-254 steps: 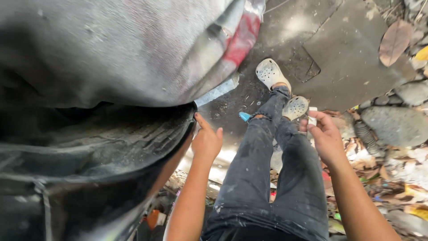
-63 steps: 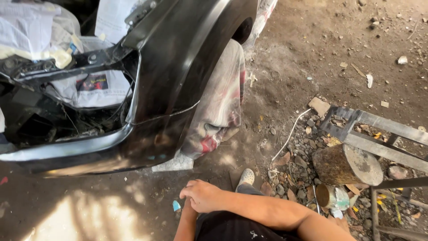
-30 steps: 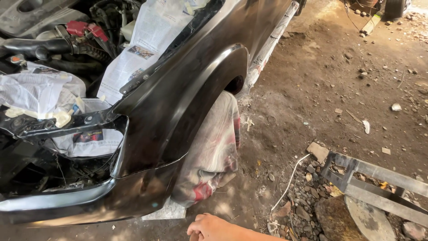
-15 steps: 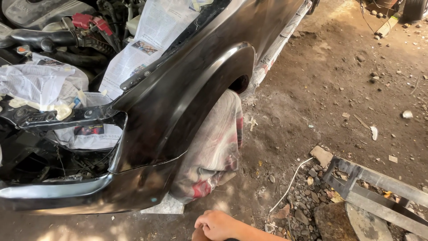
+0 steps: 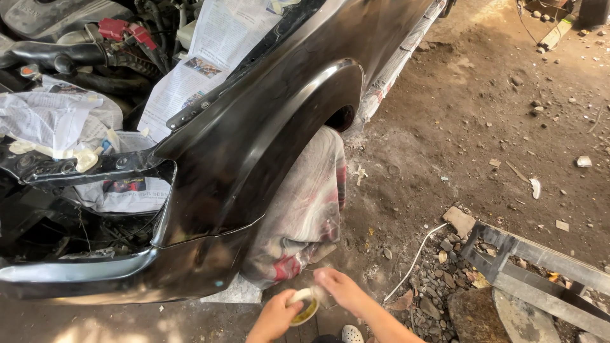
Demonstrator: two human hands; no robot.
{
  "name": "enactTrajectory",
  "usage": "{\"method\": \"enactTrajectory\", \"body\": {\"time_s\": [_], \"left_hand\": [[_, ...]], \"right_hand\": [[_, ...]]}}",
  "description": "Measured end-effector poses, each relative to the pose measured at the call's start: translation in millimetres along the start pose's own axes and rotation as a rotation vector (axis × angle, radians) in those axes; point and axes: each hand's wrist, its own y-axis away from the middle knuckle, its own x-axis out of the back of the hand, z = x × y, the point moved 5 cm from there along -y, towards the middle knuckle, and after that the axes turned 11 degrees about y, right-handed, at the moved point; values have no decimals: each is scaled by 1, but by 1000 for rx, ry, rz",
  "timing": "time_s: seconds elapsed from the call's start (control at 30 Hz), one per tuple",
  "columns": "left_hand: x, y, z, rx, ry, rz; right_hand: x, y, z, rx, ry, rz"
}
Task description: The person applies masking tape to secure sheets of newspaper over the front bumper, grille, and headlight areas of a black car. They move around the front of the vehicle to cover various sections, smoothing the tape down with their hands.
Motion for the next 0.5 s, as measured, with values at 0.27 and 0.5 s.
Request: {"method": "enactTrajectory", "body": {"time_s": [0.27,0.5], "left_hand": [[-15,2,28,-146,715,-239],[-46,-2,-3,-290,514,263]], "right_hand": [[2,19,21,-12,-385,-427],[8,25,23,116,-374,-166]]}}
